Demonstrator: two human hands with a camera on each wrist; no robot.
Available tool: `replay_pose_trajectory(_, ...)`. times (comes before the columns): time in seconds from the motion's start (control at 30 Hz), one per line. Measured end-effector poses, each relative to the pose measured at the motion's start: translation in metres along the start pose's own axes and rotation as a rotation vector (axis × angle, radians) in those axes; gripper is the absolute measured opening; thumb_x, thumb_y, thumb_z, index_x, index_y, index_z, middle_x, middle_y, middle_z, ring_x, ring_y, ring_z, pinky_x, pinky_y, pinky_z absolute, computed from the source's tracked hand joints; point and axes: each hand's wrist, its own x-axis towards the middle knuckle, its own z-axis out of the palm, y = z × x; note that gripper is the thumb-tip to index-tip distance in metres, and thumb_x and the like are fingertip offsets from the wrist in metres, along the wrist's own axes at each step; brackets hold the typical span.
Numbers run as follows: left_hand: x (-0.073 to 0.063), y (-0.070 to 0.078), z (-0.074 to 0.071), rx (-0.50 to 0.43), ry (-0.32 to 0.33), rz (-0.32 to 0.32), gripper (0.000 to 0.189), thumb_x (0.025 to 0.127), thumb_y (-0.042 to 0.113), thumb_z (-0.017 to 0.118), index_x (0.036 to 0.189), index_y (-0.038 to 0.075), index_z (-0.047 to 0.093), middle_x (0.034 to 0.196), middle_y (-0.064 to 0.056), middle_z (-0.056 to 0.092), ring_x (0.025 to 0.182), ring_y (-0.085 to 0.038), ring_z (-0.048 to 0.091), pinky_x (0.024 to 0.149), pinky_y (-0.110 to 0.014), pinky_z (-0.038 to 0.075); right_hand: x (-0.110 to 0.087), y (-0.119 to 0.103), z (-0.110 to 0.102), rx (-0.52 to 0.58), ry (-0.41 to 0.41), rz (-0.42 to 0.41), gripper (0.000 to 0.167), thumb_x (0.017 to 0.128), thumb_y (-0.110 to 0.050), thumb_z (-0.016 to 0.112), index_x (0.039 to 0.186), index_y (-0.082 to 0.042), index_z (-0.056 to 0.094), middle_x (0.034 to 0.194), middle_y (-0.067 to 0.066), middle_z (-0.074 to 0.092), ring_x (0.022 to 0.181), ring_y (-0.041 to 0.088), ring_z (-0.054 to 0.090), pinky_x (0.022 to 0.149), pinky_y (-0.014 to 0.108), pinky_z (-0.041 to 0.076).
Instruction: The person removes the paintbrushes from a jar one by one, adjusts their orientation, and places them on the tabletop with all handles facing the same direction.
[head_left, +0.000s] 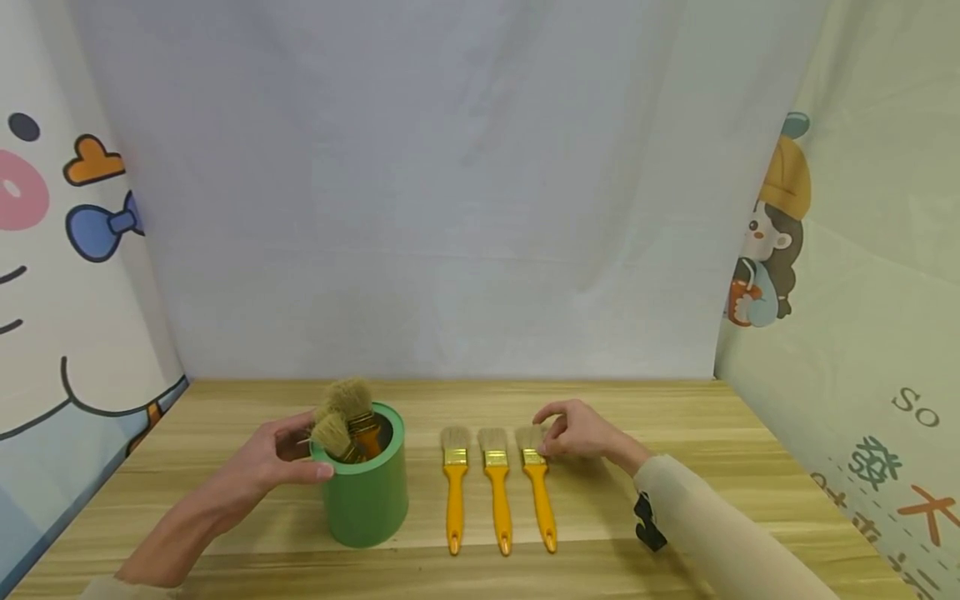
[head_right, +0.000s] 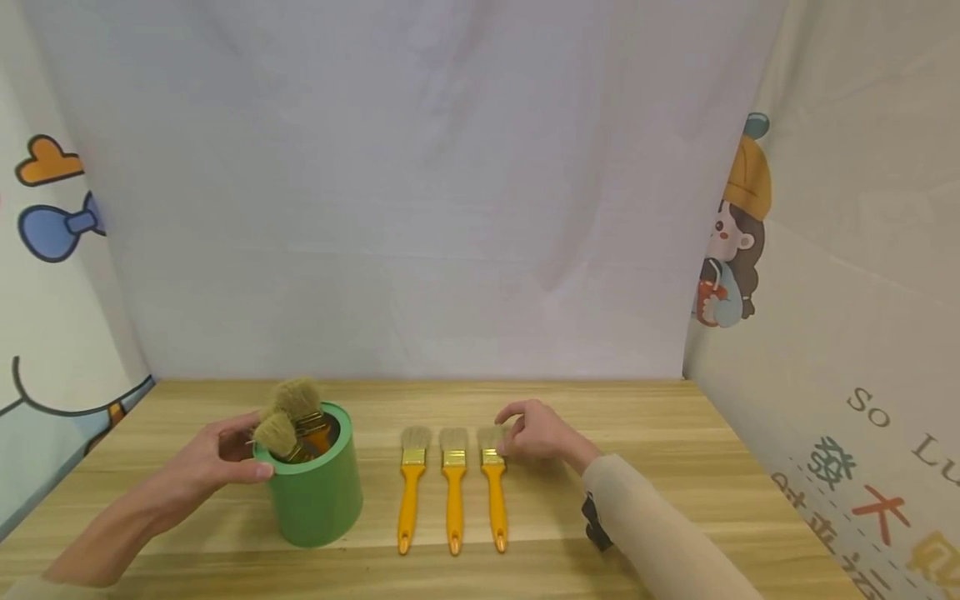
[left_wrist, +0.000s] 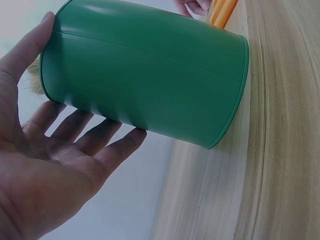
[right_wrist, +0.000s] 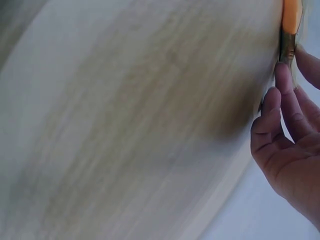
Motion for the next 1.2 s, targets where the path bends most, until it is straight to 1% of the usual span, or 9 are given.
replay_pose_trajectory(0.1, 0.0000, 0.0003, 0.0002, -0.003, 0.003, -0.011, 0.078, 0.098, 0.014, 0.072, 0.163, -0.003, 0.033, 0.153, -0.025, 0.049, 0.138, -0.044, 0.051, 0.096, -0.040, 0.055, 0.0005, 0.0006, 0.0002, -0.013, 0.003, -0.014, 0.046, 0.090, -0.003, 0.081, 0.129, 0.011, 0.064, 0.086, 0.006, 0.075, 0.072, 0.016, 0.064, 0.063, 0.032, 0.048)
replay_pose_trajectory(0.27, 0.0003, 0.0003, 0.0010, -0.001, 0.003, -0.014, 0.079, 0.098, 0.013, 0.072, 0.163, -0.004, 0.031, 0.154, -0.027, 0.048, 0.139, -0.048, 0.048, 0.096, -0.040, 0.055, 0.0008, 0.0011, 0.0007, -0.030, 0.006, -0.023, 0.045, 0.090, -0.004, 0.081, 0.129, 0.011, 0.064, 0.087, 0.008, 0.073, 0.071, 0.015, 0.062, 0.062, 0.031, 0.048)
replay_pose_trajectory(0.33, 0.0004, -0.0001, 0.0010, 0.003, 0.001, -0.004, 0.080, 0.098, 0.014, 0.072, 0.163, -0.005, 0.030, 0.154, -0.029, 0.047, 0.139, -0.050, 0.047, 0.095, -0.040, 0.055, 0.0005, 0.0006, 0.0010, -0.036, 0.008, -0.024, 0.044, 0.090, -0.004, 0.080, 0.129, 0.011, 0.064, 0.087, 0.008, 0.073, 0.070, 0.015, 0.061, 0.062, 0.031, 0.048)
replay_pose_trajectory(0.57, 0.0006, -0.0013, 0.0021, 0.007, 0.015, -0.004, 0.079, 0.096, 0.015, 0.074, 0.162, -0.004, 0.034, 0.153, -0.026, 0.049, 0.137, -0.045, 0.051, 0.095, -0.039, 0.055, -0.0013, -0.0018, 0.0014, -0.050, 0.011, -0.028, 0.043, 0.090, -0.004, 0.081, 0.128, 0.011, 0.065, 0.086, 0.007, 0.072, 0.070, 0.015, 0.060, 0.061, 0.029, 0.047)
replay_pose_trajectory(0.73, 0.0000, -0.0018, 0.0021, 0.008, 0.015, 0.007, 0.079, 0.096, 0.014, 0.074, 0.162, -0.005, 0.034, 0.152, -0.026, 0.051, 0.136, -0.043, 0.052, 0.095, -0.039, 0.055, -0.0017, -0.0017, 0.0007, -0.046, 0.015, -0.023, 0.043, 0.090, -0.003, 0.081, 0.128, 0.011, 0.065, 0.087, 0.009, 0.072, 0.070, 0.015, 0.060, 0.062, 0.031, 0.047)
replay_pose_trajectory(1.03, -0.0006, -0.0017, 0.0016, 0.013, 0.017, 0.014, 0.078, 0.096, 0.014, 0.074, 0.161, -0.005, 0.035, 0.151, -0.024, 0.052, 0.135, -0.040, 0.054, 0.095, -0.039, 0.055, -0.0020, -0.0040, -0.0004, -0.044, 0.011, -0.024, 0.043, 0.091, -0.003, 0.080, 0.128, 0.011, 0.065, 0.087, 0.009, 0.072, 0.071, 0.016, 0.060, 0.062, 0.031, 0.048)
replay_pose_trajectory(1.2, -0.0010, -0.0016, 0.0016, 0.010, 0.021, 0.015, 0.077, 0.096, 0.013, 0.074, 0.161, -0.004, 0.038, 0.149, -0.022, 0.054, 0.131, -0.030, 0.057, 0.094, -0.039, 0.056, -0.0027, -0.0044, -0.0006, -0.042, 0.011, -0.023, 0.045, 0.091, -0.004, 0.081, 0.129, 0.012, 0.064, 0.087, 0.008, 0.072, 0.071, 0.016, 0.061, 0.062, 0.030, 0.048)
